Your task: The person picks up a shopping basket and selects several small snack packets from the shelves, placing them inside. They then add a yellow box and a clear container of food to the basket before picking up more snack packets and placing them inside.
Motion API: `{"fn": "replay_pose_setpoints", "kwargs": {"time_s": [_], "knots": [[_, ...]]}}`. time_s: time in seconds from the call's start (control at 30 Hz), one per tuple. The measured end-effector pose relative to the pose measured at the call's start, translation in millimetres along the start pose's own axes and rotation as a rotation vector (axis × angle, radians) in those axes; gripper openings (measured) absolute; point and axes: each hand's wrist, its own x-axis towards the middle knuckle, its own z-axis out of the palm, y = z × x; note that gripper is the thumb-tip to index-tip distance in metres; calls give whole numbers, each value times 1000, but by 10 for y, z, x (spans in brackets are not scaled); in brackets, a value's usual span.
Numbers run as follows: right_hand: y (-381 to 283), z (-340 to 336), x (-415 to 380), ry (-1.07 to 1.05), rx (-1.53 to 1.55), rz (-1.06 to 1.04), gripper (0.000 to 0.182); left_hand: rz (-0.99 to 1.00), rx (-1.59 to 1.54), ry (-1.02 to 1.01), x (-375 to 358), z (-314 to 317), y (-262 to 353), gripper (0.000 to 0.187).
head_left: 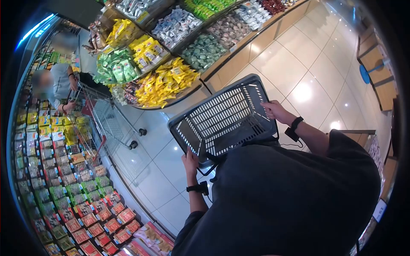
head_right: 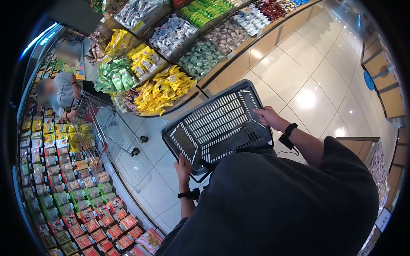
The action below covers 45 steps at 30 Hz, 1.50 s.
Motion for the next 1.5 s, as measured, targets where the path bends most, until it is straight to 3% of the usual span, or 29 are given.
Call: {"fn": "replay_pose_setpoints", "kwargs": {"time_s": [0.1, 0.4, 1.5], "knots": [[9, -25, 26, -35, 31, 42, 42, -71, -118, -83, -38, 13, 30, 54], [136, -17, 6, -55, 58, 26, 44, -111, -178, -43, -143, -38, -42, 49], [85, 236, -141, -57, -19, 54, 38, -80, -247, 9, -507, 16, -235, 49]]}}
